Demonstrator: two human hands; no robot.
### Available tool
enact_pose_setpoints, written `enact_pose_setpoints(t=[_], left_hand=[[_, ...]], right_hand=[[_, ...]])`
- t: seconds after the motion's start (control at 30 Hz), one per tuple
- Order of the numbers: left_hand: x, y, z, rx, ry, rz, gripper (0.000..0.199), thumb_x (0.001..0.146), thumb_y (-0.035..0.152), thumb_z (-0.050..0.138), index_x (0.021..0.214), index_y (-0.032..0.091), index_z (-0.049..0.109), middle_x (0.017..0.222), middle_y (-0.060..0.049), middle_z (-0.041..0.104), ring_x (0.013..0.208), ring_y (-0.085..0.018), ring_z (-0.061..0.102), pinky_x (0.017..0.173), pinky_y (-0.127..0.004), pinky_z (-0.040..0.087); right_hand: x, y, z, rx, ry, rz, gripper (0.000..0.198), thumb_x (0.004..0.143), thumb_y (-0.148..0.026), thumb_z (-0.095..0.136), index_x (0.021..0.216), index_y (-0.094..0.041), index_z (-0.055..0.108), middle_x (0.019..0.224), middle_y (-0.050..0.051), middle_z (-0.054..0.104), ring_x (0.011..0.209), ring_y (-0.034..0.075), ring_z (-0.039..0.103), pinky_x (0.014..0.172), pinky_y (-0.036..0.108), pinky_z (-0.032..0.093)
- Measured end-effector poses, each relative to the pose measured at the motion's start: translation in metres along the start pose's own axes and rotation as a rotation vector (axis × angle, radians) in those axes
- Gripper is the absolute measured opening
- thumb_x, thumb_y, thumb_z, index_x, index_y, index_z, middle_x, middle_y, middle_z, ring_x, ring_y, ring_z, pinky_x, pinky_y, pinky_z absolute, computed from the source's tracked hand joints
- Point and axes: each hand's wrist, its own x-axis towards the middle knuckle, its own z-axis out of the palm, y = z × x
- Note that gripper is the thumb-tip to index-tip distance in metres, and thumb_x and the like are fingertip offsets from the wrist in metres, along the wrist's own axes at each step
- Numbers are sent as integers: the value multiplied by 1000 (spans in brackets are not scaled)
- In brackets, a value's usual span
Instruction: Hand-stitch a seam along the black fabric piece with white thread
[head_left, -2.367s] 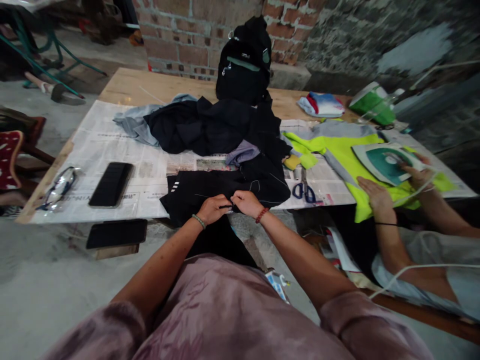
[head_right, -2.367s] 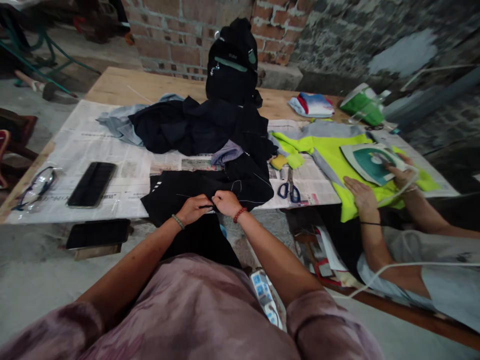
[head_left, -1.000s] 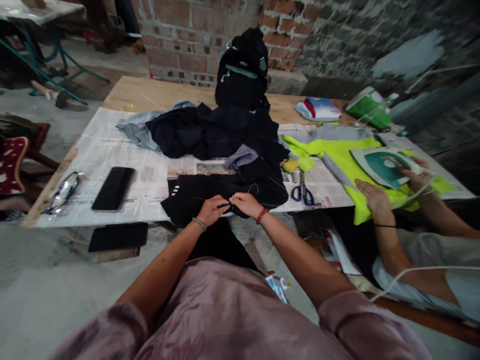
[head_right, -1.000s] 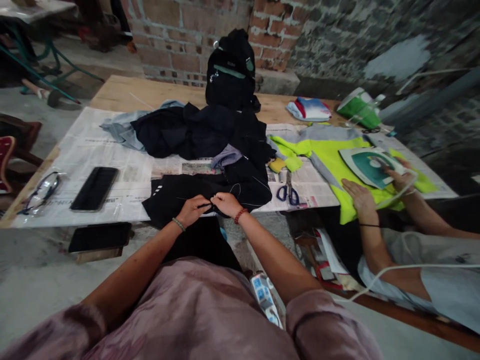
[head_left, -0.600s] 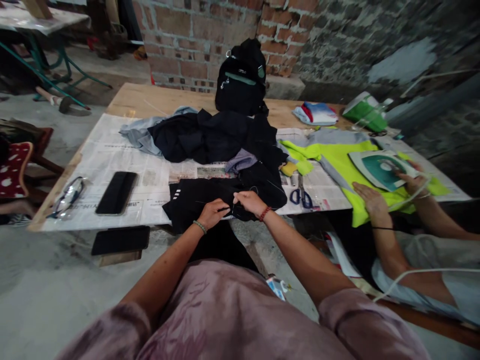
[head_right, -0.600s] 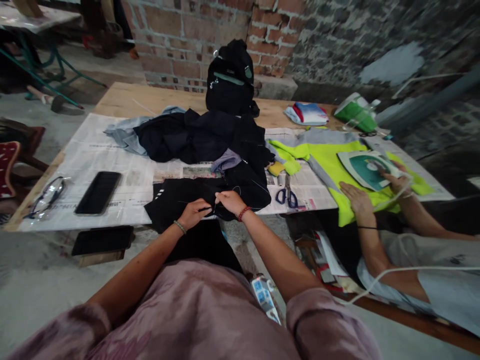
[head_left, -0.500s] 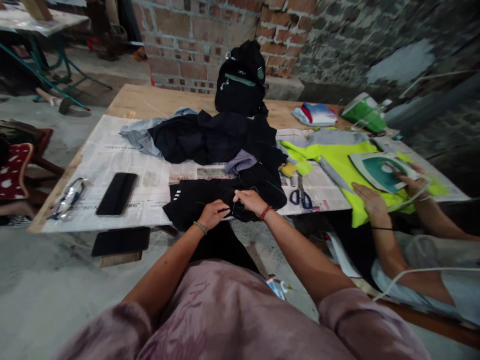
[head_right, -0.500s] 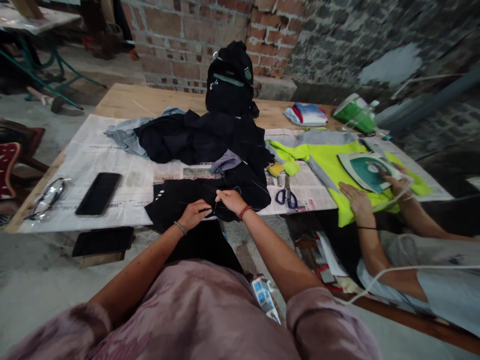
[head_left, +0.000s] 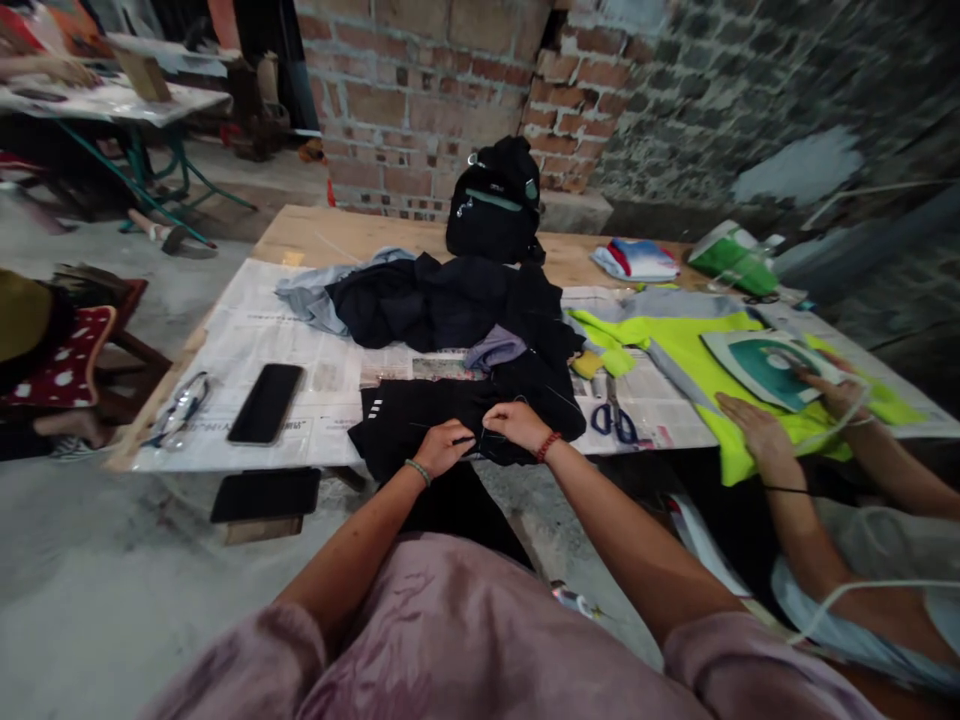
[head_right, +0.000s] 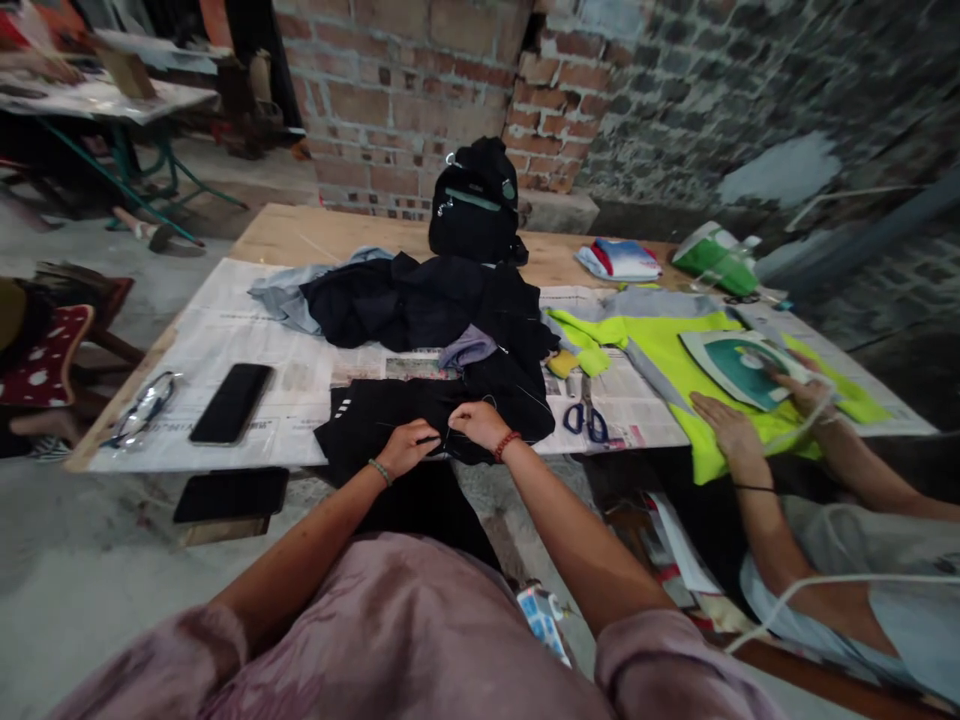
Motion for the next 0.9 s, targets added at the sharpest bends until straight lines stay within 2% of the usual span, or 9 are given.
enact_pose_setpoints(t=[0.3,0.47,0.6,0.77,0.9], left_hand=[[-1,2,0,67,-25,9,11,75,21,54,72,16,63,67,1,51,64,-8,50,63,-19,40],[-2,3,1,115,-28,3,10,75,19,54,71,16,63,66,2,50,63,-8,49,61,-18,39],[-3,2,1,139,-49,1,11,75,19,54,72,18,64,71,1,53,68,-8,51,64,-18,39],[-4,-1,4,131,-42,3,11,76,18,53,72,18,64,72,1,54,69,-9,51,66,-19,40],[-3,0,4,78,12,-51,11,76,20,54,74,18,65,70,0,54,68,-9,51,64,-19,40]], right_hand=[[-4,4,23,46,121,38,25,70,-35,49,66,-13,61,55,-1,55,49,8,43,48,19,31],[-5,8,34,-112,109,-3,27,75,-31,42,59,-15,57,57,0,55,54,9,45,52,20,30],[-2,12,38,-219,113,-16,26,74,-25,41,53,-15,53,53,0,52,53,9,42,50,20,26],[-1,19,46,-179,110,-36,26,73,-23,39,50,-15,48,50,-2,47,52,8,40,49,19,25],[-5,26,52,-117,107,-96,24,73,-23,38,51,-16,45,50,-3,44,52,8,39,50,19,25]])
